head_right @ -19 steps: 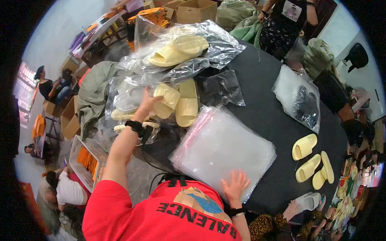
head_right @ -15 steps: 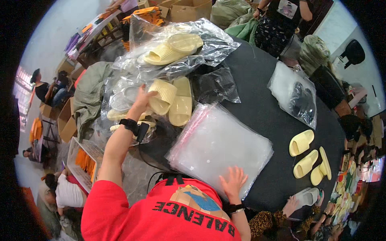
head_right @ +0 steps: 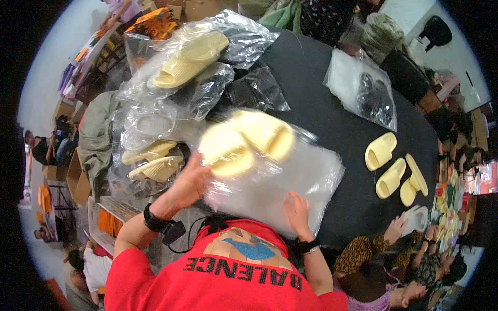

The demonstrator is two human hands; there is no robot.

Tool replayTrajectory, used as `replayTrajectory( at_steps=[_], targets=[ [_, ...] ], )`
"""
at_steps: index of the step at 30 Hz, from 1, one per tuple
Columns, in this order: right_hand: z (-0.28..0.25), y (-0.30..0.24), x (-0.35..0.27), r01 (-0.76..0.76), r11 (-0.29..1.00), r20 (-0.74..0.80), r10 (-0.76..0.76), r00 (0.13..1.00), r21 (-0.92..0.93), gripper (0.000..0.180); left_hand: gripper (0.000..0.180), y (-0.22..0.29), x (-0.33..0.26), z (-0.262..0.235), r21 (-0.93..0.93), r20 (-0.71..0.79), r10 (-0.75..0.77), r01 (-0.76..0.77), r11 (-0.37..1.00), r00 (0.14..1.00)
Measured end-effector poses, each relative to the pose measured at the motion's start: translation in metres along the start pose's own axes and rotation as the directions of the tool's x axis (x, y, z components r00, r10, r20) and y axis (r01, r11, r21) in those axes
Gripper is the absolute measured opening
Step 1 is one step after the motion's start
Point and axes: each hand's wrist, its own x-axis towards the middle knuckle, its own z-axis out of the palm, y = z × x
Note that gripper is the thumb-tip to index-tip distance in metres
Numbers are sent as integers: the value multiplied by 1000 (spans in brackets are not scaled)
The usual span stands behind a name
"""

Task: The recorder is packing finished shoes into plastic bags and arranging them on a workspace.

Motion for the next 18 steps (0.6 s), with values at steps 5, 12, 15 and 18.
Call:
replayTrajectory(
  at_steps=[5,12,15,18],
  targets=[
    [8,18,12,-146,708,13,190,982,691,43,38,-18,22,-18,555,138,-186,80,828,973],
    [-19,40,-6,-292,499,227,188,956,816,37,35,-46,121,-19,799,254,460,-453,396,851],
    [-19,48,-15,-258,-42,251,430,867,965,40,35,-57,140,-3,848,208,167,-263,460,964],
    [-33,42,-21,-257,-120,282,501,818,959,45,44,-75,153,3,933,239,333,-311,183,912]
  ],
)
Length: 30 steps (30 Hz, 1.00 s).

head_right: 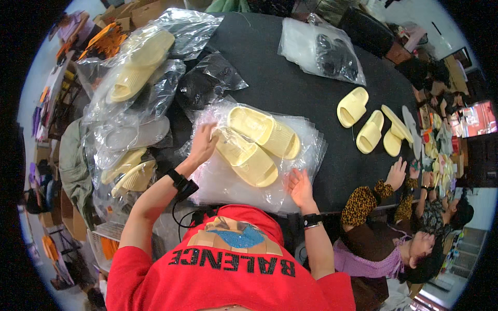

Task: The recorder is packing finished shoes into plastic bags and arranging them on a workspace.

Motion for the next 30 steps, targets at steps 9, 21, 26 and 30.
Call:
replayTrajectory(
  at_steps=[9,21,26,30],
  targets=[
    [38,-14,22,344,834,27,-370,929,-430,43,57,-30,25,-13,-167,47,-294,298,940,955],
    [14,-18,21,295,830,-72,-371,926,-473,35,41,26,-19,-75,-728,684,147,654,206,715],
    [26,-14,28,201,704,-21,-294,956,-681,53,40,-62,1,-4,-338,375,389,-266,903,842],
    [10,-17,35,183,692,-44,-297,954,-699,55,44,22,37,0,77,458,601,-702,708,655]
  ],
)
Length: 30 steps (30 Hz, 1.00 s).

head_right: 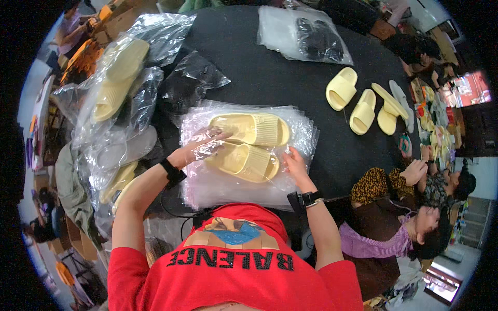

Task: The recorder is packing finished shoes into plastic bags and arranging them on a workspace.

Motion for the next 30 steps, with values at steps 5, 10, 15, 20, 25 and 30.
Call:
replayTrajectory(
  at_steps=[5,10,15,20,25,30],
  targets=[
    [8,-2,-5,-51,991,121,37,992,121,56,38,27,40,33,142,21,97,-99,985,995],
    [2,-6,-35,-36,999,-54,34,998,-33,37,30,34,47,55,156,31,102,-105,982,994],
    [10,5,-68,24,926,-93,-63,994,-376,33,29,30,42,52,185,3,52,-51,981,999],
    [1,28,-59,128,880,-233,-258,938,-458,33,28,16,12,47,225,-15,-23,26,974,1000],
    [-13,27,-59,136,895,-353,-302,885,-426,33,30,-13,-47,35,333,-88,-172,192,923,981],
    [-12,11,-68,164,873,-313,-332,890,-459,33,21,-14,-69,-10,262,-334,-397,489,832,855]
  ],
)
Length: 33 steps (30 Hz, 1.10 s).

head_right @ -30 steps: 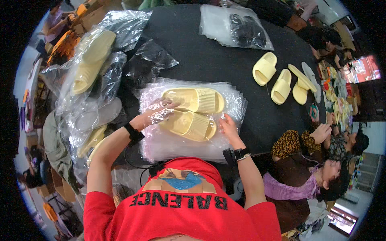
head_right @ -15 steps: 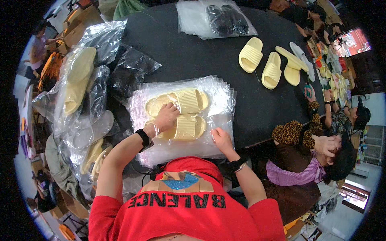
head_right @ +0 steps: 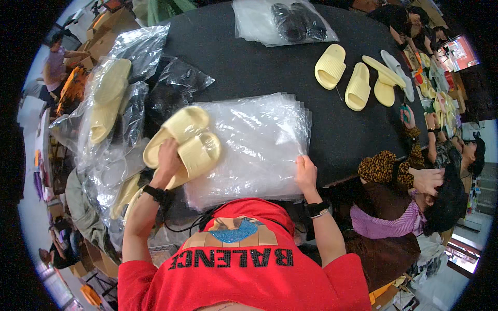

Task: The recorder is packing finished shoes into plastic bags and arranging them on a workspace.

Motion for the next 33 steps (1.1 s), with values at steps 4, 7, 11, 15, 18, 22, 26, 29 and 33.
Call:
replayTrajectory(
  at_steps=[4,7,11,15,18,22,26,29,33],
  targets=[
    [-1,-10,-1,36,996,-23,-39,999,-86,31,25,-48,4,-14,-566,-169,-468,304,767,868],
    [4,-10,1,27,986,-10,-29,1000,-164,30,27,-4,23,-77,-723,-170,-451,200,661,876],
    [5,-21,0,8,971,-41,-19,999,-239,29,35,70,38,-141,-138,-444,104,-182,973,890],
    [-1,-28,-1,19,962,4,-19,1000,-272,30,40,103,50,-157,-60,-552,288,-382,922,782],
    [0,-30,-1,-10,946,61,31,998,-324,27,40,125,63,-124,-297,-272,382,-454,840,883],
    [24,-6,3,35,995,110,-25,994,-90,26,30,147,65,5,-464,149,428,-319,826,892],
    [23,18,-9,-81,986,212,49,976,148,21,24,138,80,79,-235,260,344,-286,929,902],
    [13,39,-16,-150,979,159,127,979,140,17,18,115,112,65,-53,229,136,-127,990,964],
    [-7,10,-22,-228,964,161,206,965,135,12,19,67,135,30,117,-81,27,-17,993,996]
  ],
)
